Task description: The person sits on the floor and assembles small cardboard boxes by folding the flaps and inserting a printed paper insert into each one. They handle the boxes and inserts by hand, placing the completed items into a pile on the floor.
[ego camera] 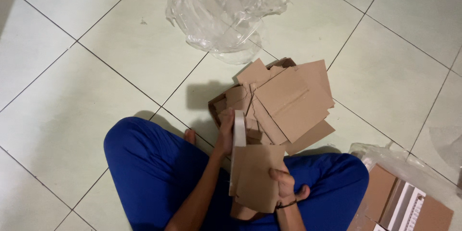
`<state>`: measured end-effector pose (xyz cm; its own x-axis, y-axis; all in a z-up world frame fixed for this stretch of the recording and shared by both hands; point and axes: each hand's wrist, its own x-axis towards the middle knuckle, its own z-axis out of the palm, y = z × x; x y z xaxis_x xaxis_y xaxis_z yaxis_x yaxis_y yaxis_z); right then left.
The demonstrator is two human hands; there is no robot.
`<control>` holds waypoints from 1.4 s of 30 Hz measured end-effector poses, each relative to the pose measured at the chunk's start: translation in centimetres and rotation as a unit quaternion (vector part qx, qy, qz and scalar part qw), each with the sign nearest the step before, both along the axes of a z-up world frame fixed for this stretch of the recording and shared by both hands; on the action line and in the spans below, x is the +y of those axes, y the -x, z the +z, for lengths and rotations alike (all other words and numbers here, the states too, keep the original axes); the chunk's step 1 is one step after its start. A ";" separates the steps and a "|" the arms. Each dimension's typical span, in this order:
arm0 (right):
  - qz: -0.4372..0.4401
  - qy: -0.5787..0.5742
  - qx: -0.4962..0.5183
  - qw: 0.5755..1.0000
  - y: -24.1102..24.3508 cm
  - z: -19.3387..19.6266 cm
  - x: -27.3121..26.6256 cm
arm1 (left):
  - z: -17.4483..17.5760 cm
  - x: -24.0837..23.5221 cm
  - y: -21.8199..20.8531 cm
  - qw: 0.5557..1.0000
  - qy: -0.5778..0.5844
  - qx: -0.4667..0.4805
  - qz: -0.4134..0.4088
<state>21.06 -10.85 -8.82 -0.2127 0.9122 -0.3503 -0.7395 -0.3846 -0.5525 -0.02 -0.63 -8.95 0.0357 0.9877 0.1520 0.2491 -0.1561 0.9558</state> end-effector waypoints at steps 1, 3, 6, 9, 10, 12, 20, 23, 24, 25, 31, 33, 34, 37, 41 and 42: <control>0.018 -0.021 0.032 0.999 0.1 0.2 0.0 | 2.8 0.1 -0.3 0.968 0.106 -0.227 -0.018; 0.035 -0.041 0.065 0.996 -0.1 -0.4 -0.1 | 4.3 0.3 -0.6 0.874 0.208 -0.438 -0.034; 0.034 -0.067 0.077 0.994 -0.7 -1.6 -0.4 | 2.9 0.1 -0.9 0.879 0.189 -0.411 -0.147; 0.035 -0.062 0.051 0.996 -0.3 -0.5 -0.8 | 3.8 -0.3 -1.9 0.795 0.278 -0.489 -0.227; 0.025 -0.059 0.056 0.996 0.2 0.0 -0.9 | 2.5 -0.2 -2.4 0.769 0.219 -0.544 -0.254; 0.015 -0.057 0.062 0.996 0.7 0.8 -0.8 | 5.1 -0.3 -2.3 0.737 0.160 -0.594 -0.281; -0.089 -0.056 -0.088 0.991 -5.3 -4.9 2.8 | 0.2 -0.3 0.8 0.979 -0.176 0.039 0.094; 0.057 -0.106 0.055 0.991 -2.7 8.7 6.1 | -2.8 0.6 0.8 0.886 0.046 -0.291 0.357; 0.057 -0.109 0.053 0.991 -2.9 7.5 6.0 | -3.2 0.3 1.0 0.886 0.044 -0.294 0.356; 0.028 -0.082 -0.053 0.995 -3.0 6.1 6.0 | -3.6 -0.1 1.3 0.909 -0.056 -0.127 0.393; -0.074 -0.051 -0.435 0.896 -0.9 7.3 6.9 | 12.5 -1.6 1.2 0.903 -0.173 -0.042 0.392; -0.066 0.053 -0.365 0.927 -0.8 9.3 7.0 | 12.4 -1.1 1.2 0.886 -0.224 -0.034 0.404; 0.042 0.133 -0.351 0.926 -1.0 9.5 6.9 | 12.2 -0.7 1.1 0.871 -0.304 -0.091 0.374; 0.185 0.204 -0.344 0.897 -1.0 8.7 6.1 | 11.9 0.6 1.8 0.830 -0.442 -0.175 0.291; 0.381 0.134 -0.153 0.902 -2.7 7.9 5.1 | 5.6 5.4 2.0 0.601 -0.569 -0.267 0.495; 0.381 0.134 -0.155 0.901 -3.1 6.0 4.5 | 6.8 4.5 2.8 0.600 -0.568 -0.268 0.496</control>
